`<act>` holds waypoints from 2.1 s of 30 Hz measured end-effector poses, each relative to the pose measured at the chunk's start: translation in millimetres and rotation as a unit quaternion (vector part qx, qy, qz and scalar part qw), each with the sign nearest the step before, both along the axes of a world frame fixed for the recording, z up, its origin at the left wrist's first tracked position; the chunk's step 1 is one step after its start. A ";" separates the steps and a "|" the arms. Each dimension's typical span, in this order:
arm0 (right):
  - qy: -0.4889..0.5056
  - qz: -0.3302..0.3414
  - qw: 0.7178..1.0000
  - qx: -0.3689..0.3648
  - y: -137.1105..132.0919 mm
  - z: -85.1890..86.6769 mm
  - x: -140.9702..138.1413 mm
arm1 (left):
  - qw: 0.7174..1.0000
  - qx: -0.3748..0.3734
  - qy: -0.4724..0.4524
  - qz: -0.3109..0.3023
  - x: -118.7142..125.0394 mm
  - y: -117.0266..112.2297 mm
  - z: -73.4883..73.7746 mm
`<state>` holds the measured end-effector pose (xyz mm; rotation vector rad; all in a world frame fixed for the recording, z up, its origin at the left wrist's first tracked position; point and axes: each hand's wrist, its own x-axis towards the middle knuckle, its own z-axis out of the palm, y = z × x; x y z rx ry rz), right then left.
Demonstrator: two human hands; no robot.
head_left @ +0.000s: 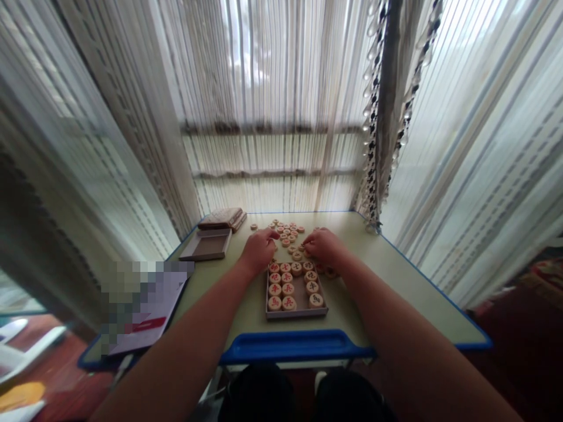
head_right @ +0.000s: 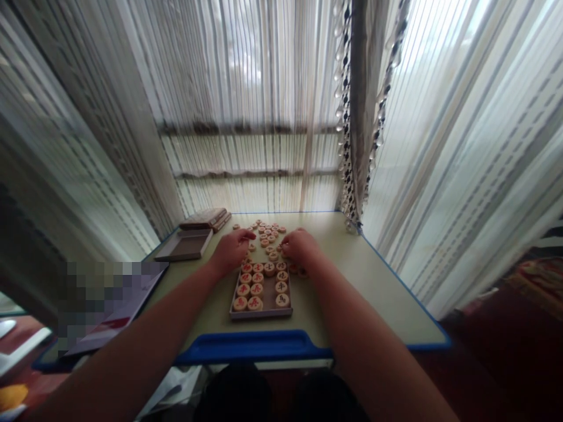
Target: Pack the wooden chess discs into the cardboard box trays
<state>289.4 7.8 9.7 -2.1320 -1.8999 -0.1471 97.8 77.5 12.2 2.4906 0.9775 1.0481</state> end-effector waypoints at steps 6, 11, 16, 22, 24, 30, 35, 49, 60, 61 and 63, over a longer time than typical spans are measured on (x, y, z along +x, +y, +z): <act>0.018 -0.001 1.000 0.017 -0.1 0.9 -5.3 | 1.000 0.027 0.003 -0.006 0.2 -0.3 1.3; 0.025 0.008 0.999 0.026 -3.2 5.2 -8.9 | 0.999 0.037 0.012 -0.007 -0.8 -1.4 1.6; 0.007 0.050 0.997 0.054 -12.1 16.0 -8.4 | 0.999 0.030 0.013 -0.024 -2.2 -4.5 3.8; 0.015 0.084 0.996 0.034 -23.8 25.6 -13.3 | 0.997 0.039 0.036 -0.058 -2.6 -4.4 2.0; 0.033 0.113 0.993 0.011 -28.5 29.2 -17.7 | 0.996 0.045 0.042 -0.063 -2.0 -3.6 1.1; 0.005 0.221 0.975 0.001 -47.3 43.3 -36.5 | 0.993 0.065 0.046 -0.085 -2.5 -7.9 5.3; 0.020 0.237 0.969 -0.070 -58.4 50.7 -45.0 | 0.993 0.063 0.042 -0.088 -3.6 -13.7 8.7; 0.023 0.206 0.958 -0.196 -57.2 43.8 -50.9 | 0.991 0.078 0.053 -0.094 -2.8 -14.7 9.9; 0.038 0.201 0.962 -0.178 -55.5 44.6 -48.8 | 0.988 0.083 0.069 -0.107 -2.0 -18.6 11.5; 0.036 0.199 0.962 -0.185 -55.8 43.6 -49.3 | 0.988 0.083 0.070 -0.107 -2.3 -18.7 11.4; 0.038 0.196 0.961 -0.193 -56.6 42.4 -50.4 | 0.988 0.083 0.072 -0.104 -3.1 -18.6 11.1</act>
